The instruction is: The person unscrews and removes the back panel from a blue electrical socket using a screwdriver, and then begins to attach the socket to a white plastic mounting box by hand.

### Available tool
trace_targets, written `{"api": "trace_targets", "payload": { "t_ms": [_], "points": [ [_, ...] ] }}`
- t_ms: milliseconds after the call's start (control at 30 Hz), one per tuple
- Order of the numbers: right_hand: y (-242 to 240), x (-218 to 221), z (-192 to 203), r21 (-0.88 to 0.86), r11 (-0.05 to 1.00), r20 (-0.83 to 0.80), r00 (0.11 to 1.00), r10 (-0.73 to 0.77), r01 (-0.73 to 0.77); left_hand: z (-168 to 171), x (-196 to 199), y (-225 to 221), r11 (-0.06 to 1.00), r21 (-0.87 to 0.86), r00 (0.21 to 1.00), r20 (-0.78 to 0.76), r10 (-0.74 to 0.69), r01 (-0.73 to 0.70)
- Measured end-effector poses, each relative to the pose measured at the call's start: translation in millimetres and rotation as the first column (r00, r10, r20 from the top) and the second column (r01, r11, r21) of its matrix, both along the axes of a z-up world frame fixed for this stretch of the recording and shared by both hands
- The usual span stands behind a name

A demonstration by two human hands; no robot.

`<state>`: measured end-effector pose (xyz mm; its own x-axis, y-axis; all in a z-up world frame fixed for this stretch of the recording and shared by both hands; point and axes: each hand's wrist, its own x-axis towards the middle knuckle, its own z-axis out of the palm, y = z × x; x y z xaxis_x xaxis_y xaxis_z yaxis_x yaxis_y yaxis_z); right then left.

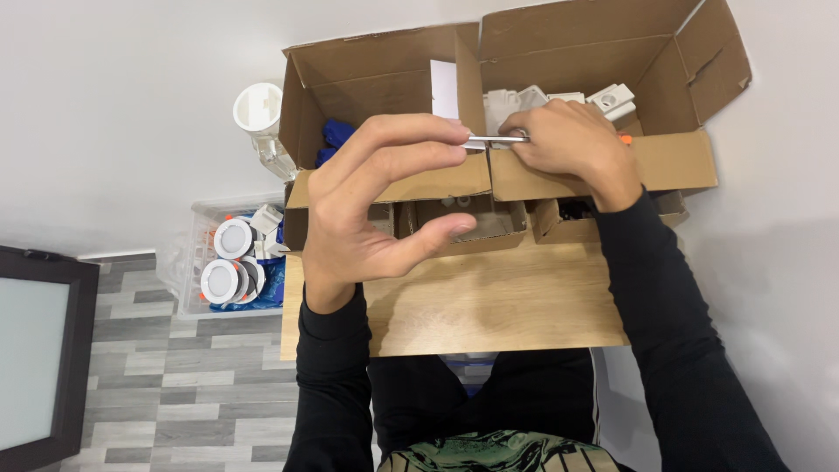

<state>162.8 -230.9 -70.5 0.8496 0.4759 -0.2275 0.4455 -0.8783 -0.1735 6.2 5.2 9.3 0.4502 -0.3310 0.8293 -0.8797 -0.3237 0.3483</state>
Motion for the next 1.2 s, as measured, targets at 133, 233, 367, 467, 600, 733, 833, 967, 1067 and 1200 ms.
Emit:
{"api": "trace_targets", "payload": {
  "t_ms": [133,233,367,467,600,733,833,967,1067,1200],
  "points": [
    [5.0,5.3,-2.4,-0.067,0.995,-0.016,0.998,-0.068,0.067,2.1,-0.4,-1.4,1.000,0.003,1.000,0.004,0.001,-0.001],
    [-1.4,9.4,4.8,0.032,0.997,-0.039,0.996,-0.075,0.077,6.9,-5.4,-1.7,1.000,-0.003,1.000,0.013,0.015,-0.014],
    [-23.1,9.3,7.6,0.111,0.994,0.049,0.999,0.007,-0.012,6.8,-11.8,11.7,0.998,-0.037,0.999,0.018,0.051,-0.050],
    [-41.9,2.5,22.0,0.260,0.965,0.088,0.996,0.000,-0.023,2.8,-12.8,32.8,0.990,-0.060,0.991,0.039,0.127,-0.125],
    [-69.8,-8.0,27.6,0.335,0.930,0.114,0.986,0.120,-0.152,-1.6,-23.6,71.1,0.950,-0.024,0.944,0.105,0.313,-0.312],
    [-91.0,-21.9,-4.1,0.486,0.793,0.300,0.923,0.242,-0.366,-37.8,-36.8,136.8,0.843,-0.107,0.846,0.025,0.533,-0.528],
    [-111.9,-14.7,-58.5,0.497,0.817,0.124,0.956,0.266,-0.292,-91.0,-30.8,209.9,0.679,-0.180,0.702,-0.149,0.696,-0.712],
    [-92.8,-57.0,-87.8,0.525,0.827,0.004,0.971,0.237,-0.204,-221.1,-10.3,327.7,0.456,-0.144,0.476,-0.362,0.802,-0.878],
    [-63.4,-90.5,-80.0,0.367,0.762,0.231,0.845,0.482,-0.534,-326.0,-8.9,381.2,0.396,-0.069,0.378,-0.481,0.791,-0.916],
    [-13.8,-150.7,-66.7,0.372,0.681,0.227,0.773,0.592,-0.631,-426.9,-20.3,397.1,0.365,0.168,0.113,-0.764,0.635,-0.916]
  ]
}}
